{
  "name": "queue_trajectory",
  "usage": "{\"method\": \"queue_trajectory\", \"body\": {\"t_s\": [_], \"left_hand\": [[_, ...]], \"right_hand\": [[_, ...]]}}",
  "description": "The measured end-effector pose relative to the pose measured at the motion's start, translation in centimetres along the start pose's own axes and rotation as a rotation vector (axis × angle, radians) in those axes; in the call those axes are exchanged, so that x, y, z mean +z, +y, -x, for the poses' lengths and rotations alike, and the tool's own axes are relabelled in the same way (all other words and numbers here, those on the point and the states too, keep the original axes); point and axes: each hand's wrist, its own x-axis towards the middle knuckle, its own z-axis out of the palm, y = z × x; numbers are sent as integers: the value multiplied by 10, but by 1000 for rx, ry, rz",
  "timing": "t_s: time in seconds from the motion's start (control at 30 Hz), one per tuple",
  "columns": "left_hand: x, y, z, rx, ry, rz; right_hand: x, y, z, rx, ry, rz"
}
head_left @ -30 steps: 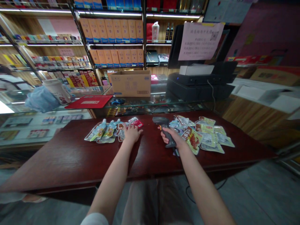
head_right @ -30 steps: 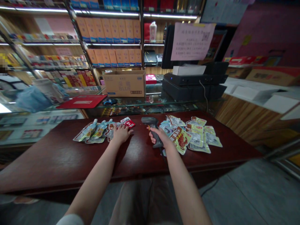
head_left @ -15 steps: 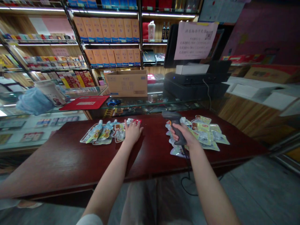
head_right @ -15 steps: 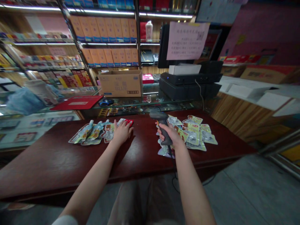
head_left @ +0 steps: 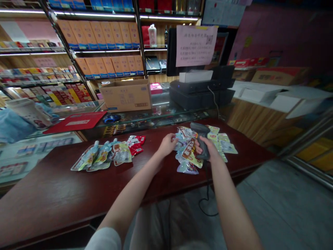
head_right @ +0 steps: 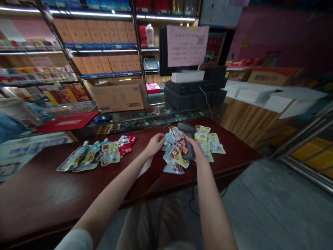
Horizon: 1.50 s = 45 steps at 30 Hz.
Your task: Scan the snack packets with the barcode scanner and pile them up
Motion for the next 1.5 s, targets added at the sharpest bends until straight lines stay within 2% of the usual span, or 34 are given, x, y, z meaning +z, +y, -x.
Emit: {"method": "queue_trajectory", "body": {"t_s": [0.13, 0.23, 0.4, 0.53, 0.73, 0.83, 0.93, 1.13, 1.23, 1.33, 1.5], "left_hand": [[26, 10, -30, -181, -21, -62], [39, 11, -44, -240, -45, -100], [46, 15, -53, -305, -94, -207], [50, 15, -55, -326, -80, -265], [61, -11, -61, -387, 45, 67], [61, -20, -64, -406, 99, 172], [54, -21, -64, -426, 145, 314], [35, -17, -58, -457, 129, 600], [21, -14, -50, -454, 167, 688], [-2, -11, -37, -408, 223, 796], [-53, -15, -8, -216, 274, 927]], "right_hand": [[-8, 3, -3, -31, 21, -73], [-9, 6, -2, -33, 32, -91], [-13, 10, 1, -44, 61, -81], [-15, 12, 5, -58, 56, -86], [-14, 13, 6, -62, 80, -88], [-13, 13, 7, -49, 83, -82], [-13, 11, 8, -39, 81, -81], [-9, 9, 10, -32, 102, -65], [-8, 9, 11, -29, 92, -43], [-9, 8, 11, -31, 77, -36], [-8, 8, 8, 9, 23, -51]]}}
